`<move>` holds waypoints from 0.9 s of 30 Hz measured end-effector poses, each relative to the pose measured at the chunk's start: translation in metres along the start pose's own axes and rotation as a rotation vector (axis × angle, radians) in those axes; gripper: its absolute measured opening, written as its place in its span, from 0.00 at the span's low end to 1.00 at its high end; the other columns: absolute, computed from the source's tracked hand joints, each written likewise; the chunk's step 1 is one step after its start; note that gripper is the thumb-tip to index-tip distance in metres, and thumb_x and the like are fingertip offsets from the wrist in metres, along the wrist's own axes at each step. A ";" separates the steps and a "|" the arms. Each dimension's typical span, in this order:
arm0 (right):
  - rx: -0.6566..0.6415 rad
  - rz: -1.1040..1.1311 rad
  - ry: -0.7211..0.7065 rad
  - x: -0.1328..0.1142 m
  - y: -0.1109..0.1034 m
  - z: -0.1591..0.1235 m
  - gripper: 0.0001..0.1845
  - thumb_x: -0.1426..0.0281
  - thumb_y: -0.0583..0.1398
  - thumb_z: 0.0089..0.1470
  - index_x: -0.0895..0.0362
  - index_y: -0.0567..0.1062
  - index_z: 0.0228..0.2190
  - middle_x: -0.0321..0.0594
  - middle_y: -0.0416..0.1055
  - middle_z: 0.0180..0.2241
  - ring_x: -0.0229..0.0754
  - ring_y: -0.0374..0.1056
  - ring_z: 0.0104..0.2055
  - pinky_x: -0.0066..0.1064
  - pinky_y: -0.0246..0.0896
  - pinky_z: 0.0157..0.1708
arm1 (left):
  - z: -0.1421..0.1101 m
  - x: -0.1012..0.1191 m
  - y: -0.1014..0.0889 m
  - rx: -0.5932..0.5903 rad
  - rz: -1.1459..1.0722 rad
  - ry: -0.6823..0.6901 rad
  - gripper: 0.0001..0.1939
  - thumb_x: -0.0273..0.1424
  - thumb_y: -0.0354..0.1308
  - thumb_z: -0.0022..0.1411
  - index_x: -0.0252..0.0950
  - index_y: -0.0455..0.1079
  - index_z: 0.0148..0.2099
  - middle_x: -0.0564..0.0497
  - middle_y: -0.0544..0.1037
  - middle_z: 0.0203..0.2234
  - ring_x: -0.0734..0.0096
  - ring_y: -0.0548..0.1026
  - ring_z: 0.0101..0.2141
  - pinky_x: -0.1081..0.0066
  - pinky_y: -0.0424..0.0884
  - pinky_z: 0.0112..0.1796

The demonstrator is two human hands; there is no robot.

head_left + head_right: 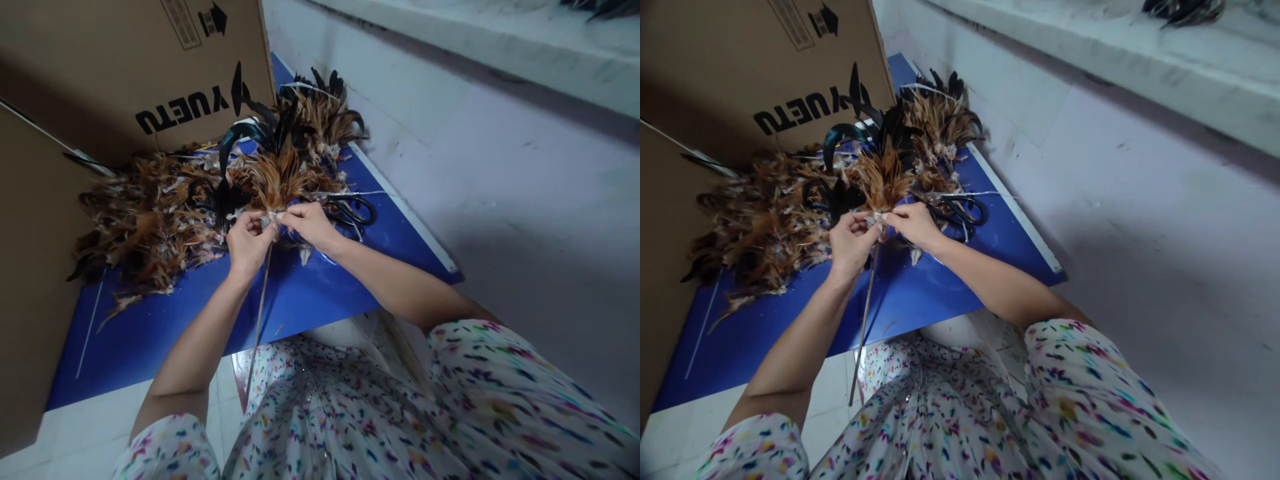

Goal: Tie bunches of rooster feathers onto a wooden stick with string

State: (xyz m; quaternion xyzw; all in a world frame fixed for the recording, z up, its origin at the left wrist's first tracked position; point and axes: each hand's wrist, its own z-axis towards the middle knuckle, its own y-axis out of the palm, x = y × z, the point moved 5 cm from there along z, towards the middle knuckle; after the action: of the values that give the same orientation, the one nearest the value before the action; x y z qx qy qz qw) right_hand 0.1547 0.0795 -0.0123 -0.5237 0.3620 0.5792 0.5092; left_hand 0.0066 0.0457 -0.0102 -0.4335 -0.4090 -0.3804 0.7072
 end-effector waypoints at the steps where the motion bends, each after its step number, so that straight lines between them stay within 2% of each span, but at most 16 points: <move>1: 0.003 0.019 0.018 0.000 0.000 -0.001 0.26 0.52 0.62 0.47 0.58 0.65 0.13 0.29 0.54 0.14 0.30 0.49 0.21 0.28 0.43 0.24 | 0.000 0.002 0.001 0.000 0.043 0.017 0.15 0.33 0.65 0.48 0.34 0.70 0.40 0.53 0.77 0.26 0.74 0.75 0.26 0.74 0.70 0.30; 5: 0.027 0.124 0.113 0.004 0.000 -0.002 0.25 0.54 0.65 0.45 0.57 0.63 0.13 0.27 0.49 0.14 0.29 0.44 0.20 0.28 0.39 0.22 | -0.005 0.015 0.003 0.001 0.172 0.091 0.15 0.35 0.65 0.49 0.35 0.69 0.39 0.53 0.76 0.27 0.75 0.73 0.27 0.75 0.68 0.30; 7: 0.041 0.189 0.137 0.005 -0.001 -0.002 0.24 0.55 0.65 0.43 0.58 0.63 0.14 0.27 0.49 0.15 0.29 0.44 0.21 0.28 0.39 0.22 | -0.007 0.021 0.005 -0.023 0.175 0.106 0.17 0.36 0.66 0.49 0.36 0.68 0.40 0.54 0.75 0.27 0.76 0.72 0.27 0.75 0.68 0.30; 11: 0.071 0.341 0.139 0.003 -0.004 -0.001 0.21 0.56 0.66 0.41 0.58 0.66 0.17 0.28 0.55 0.17 0.29 0.49 0.21 0.26 0.45 0.22 | -0.008 0.023 0.010 -0.124 -0.054 0.066 0.18 0.37 0.65 0.50 0.37 0.67 0.42 0.53 0.76 0.32 0.74 0.74 0.30 0.74 0.71 0.33; 13: 0.081 0.391 0.139 0.001 -0.005 0.000 0.21 0.56 0.67 0.40 0.58 0.66 0.17 0.28 0.56 0.17 0.28 0.50 0.21 0.25 0.46 0.21 | -0.006 0.021 0.010 -0.126 -0.220 -0.020 0.15 0.39 0.61 0.55 0.38 0.67 0.42 0.52 0.76 0.32 0.73 0.75 0.31 0.73 0.72 0.33; 16: 0.062 0.449 0.153 -0.001 -0.004 0.000 0.21 0.56 0.67 0.39 0.58 0.66 0.18 0.28 0.56 0.16 0.28 0.50 0.19 0.24 0.47 0.19 | -0.004 0.016 0.014 -0.145 -0.411 -0.249 0.14 0.41 0.59 0.57 0.38 0.66 0.40 0.53 0.75 0.28 0.73 0.75 0.27 0.71 0.74 0.29; 18: 0.035 0.483 0.169 -0.001 -0.002 -0.001 0.21 0.55 0.67 0.38 0.58 0.66 0.18 0.28 0.57 0.17 0.28 0.52 0.19 0.24 0.49 0.18 | -0.005 0.017 0.018 -0.229 -0.497 -0.391 0.15 0.42 0.61 0.55 0.38 0.66 0.39 0.53 0.76 0.27 0.71 0.76 0.27 0.70 0.75 0.28; 20: 0.012 0.507 0.179 0.001 0.000 -0.001 0.21 0.55 0.67 0.39 0.58 0.67 0.20 0.28 0.59 0.18 0.28 0.55 0.19 0.24 0.52 0.18 | -0.007 0.021 0.021 -0.316 -0.554 -0.465 0.18 0.43 0.64 0.53 0.37 0.66 0.39 0.52 0.76 0.27 0.69 0.77 0.27 0.68 0.76 0.28; 22: -0.007 0.517 0.179 0.003 0.000 -0.001 0.21 0.55 0.67 0.39 0.58 0.67 0.20 0.28 0.59 0.18 0.29 0.56 0.19 0.24 0.53 0.18 | -0.007 0.025 0.021 -0.343 -0.575 -0.475 0.21 0.42 0.67 0.49 0.37 0.65 0.40 0.52 0.76 0.27 0.69 0.77 0.26 0.69 0.75 0.25; 25: -0.027 0.494 0.168 0.007 0.000 0.001 0.21 0.55 0.67 0.40 0.58 0.66 0.20 0.27 0.57 0.18 0.27 0.52 0.18 0.23 0.45 0.16 | -0.004 0.025 0.016 -0.306 -0.543 -0.424 0.25 0.41 0.70 0.45 0.38 0.64 0.41 0.53 0.76 0.28 0.71 0.76 0.24 0.72 0.73 0.21; 27: -0.039 0.479 0.165 0.008 0.000 0.002 0.21 0.55 0.67 0.40 0.58 0.66 0.20 0.27 0.56 0.17 0.27 0.50 0.18 0.23 0.40 0.16 | -0.002 0.025 0.012 -0.265 -0.489 -0.353 0.25 0.41 0.71 0.43 0.38 0.64 0.40 0.53 0.75 0.29 0.72 0.76 0.25 0.72 0.73 0.22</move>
State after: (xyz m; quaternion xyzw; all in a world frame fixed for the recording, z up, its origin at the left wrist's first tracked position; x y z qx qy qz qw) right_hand 0.1550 0.0831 -0.0198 -0.4781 0.5051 0.6454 0.3159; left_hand 0.0269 0.0434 0.0082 -0.4700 -0.5641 -0.5080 0.4504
